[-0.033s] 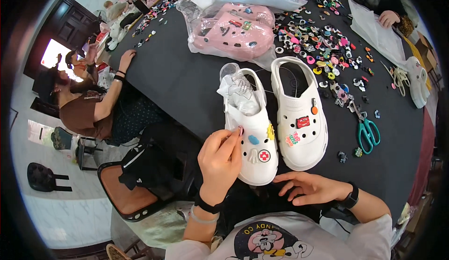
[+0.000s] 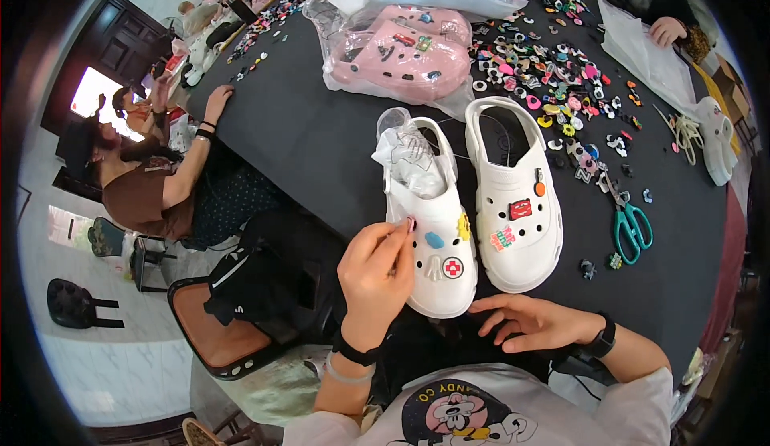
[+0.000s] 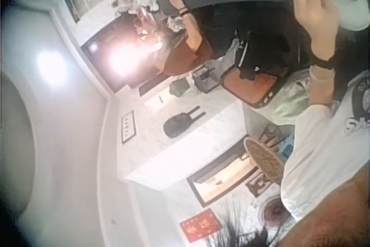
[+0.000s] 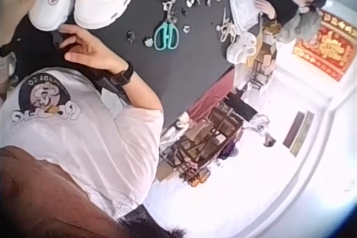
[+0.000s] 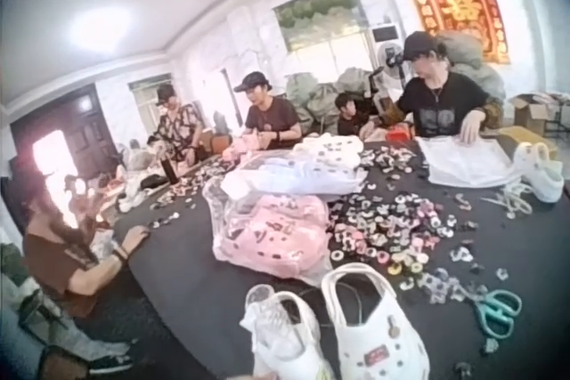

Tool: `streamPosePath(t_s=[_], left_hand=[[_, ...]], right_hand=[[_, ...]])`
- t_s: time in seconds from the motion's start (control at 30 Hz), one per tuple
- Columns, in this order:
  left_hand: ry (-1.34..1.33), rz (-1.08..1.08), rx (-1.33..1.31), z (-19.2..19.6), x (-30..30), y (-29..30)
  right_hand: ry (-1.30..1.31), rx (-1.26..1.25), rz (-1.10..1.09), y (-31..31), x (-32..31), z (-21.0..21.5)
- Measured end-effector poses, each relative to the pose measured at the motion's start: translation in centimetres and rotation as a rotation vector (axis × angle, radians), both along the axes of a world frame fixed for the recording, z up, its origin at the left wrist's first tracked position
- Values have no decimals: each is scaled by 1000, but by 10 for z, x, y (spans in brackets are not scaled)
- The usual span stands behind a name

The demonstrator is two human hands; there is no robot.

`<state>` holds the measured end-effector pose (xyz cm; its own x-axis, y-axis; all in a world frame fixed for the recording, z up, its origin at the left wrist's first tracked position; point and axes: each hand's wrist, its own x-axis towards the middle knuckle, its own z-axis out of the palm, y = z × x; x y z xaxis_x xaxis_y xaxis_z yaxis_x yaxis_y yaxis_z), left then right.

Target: Decorating rubber clogs with various decorative charms.

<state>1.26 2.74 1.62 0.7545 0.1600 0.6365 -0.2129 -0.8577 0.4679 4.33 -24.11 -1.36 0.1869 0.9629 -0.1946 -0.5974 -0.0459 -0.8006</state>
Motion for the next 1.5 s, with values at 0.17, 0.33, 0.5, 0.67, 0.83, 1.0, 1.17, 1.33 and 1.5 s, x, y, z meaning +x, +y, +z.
streamPosePath(t_s=[0.17, 0.33, 0.5, 0.67, 0.83, 1.0, 1.17, 1.33, 1.5], left_hand=[[-44, 52, -81, -8, -6, 7], [-162, 58, 220, -7, -6, 9], [-171, 30, 200, -5, -6, 8], [-48, 26, -2, -3, -9, 2], [-87, -7, -51, -8, -1, -1], [-64, 17, -229, -7, 4, -3], [20, 4, -170, -5, -1, -4], [177, -78, 25, 1, -15, -3], [244, -90, 288, 12, -13, -8]], right_hand=[[6, 12, -1, 0, -3, 0], [-7, 19, 1, -2, -3, -3], [-18, 29, -2, -2, -1, -3], [-16, 29, -2, -2, -2, -2], [3, 16, -7, -2, -2, -2], [20, 5, 1, -1, -1, -1], [4, 26, 6, 1, -2, 0], [6, 28, 7, 0, 0, -2], [23, 23, 1, 0, 0, -1]])
